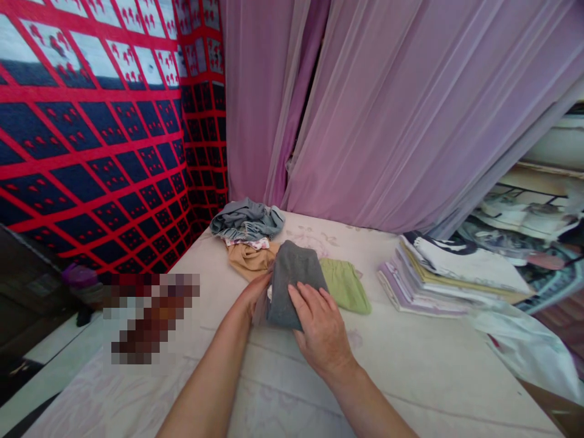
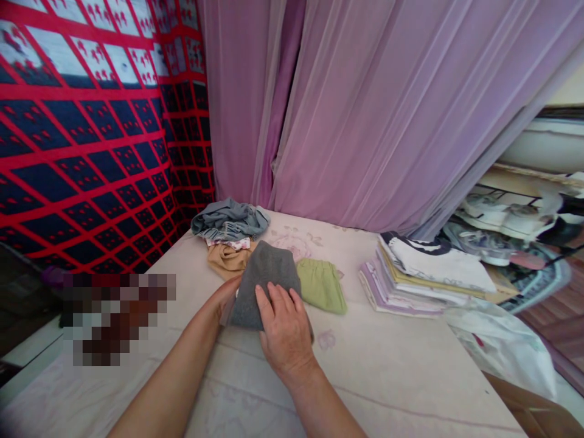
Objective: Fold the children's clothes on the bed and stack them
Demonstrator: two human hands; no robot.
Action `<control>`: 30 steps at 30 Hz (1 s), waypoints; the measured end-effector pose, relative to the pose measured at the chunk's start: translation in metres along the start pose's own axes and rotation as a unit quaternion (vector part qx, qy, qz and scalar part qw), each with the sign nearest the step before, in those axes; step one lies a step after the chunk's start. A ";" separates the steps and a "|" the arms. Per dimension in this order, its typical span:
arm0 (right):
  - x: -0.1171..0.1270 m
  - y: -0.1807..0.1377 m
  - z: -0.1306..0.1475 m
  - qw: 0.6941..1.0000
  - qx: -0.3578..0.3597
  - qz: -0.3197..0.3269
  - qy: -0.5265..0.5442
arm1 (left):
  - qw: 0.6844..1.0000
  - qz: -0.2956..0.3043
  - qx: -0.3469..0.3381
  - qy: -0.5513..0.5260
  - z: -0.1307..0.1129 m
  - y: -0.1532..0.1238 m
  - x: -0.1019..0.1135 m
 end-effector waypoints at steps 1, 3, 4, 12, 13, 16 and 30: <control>-0.005 -0.003 0.004 1.000 -0.005 0.003 0.004 | 1.000 -0.010 -0.013 0.004 -0.002 -0.001 -0.002; -0.014 -0.009 0.008 1.000 -0.019 0.003 0.014 | 0.999 -0.021 -0.023 0.009 -0.006 -0.006 -0.004; -0.017 -0.010 0.009 1.000 -0.024 0.005 0.019 | 1.000 -0.016 -0.010 0.010 -0.008 -0.010 -0.006; -0.012 -0.006 0.018 0.998 -0.032 0.044 0.043 | 0.999 -0.005 -0.027 0.035 -0.022 -0.041 -0.004; -0.011 -0.007 0.019 0.997 -0.025 0.042 0.052 | 0.997 -0.017 -0.038 0.058 -0.023 -0.041 -0.003; -0.008 -0.019 0.008 0.996 -0.026 0.010 0.090 | 0.993 -0.009 -0.032 0.116 -0.022 -0.039 -0.002; 0.002 -0.077 -0.044 0.878 -0.407 0.021 0.250 | 0.989 -0.002 -0.028 0.146 -0.021 -0.036 -0.009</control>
Point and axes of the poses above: each hand's wrist, its own y-axis towards the middle knuckle, its own x-axis out of the back of the hand, z = x × y, the point moved 2 cm from there along y, towards the middle knuckle, and after that the axes turned 2 degrees about -z, right-handed, at the moved point
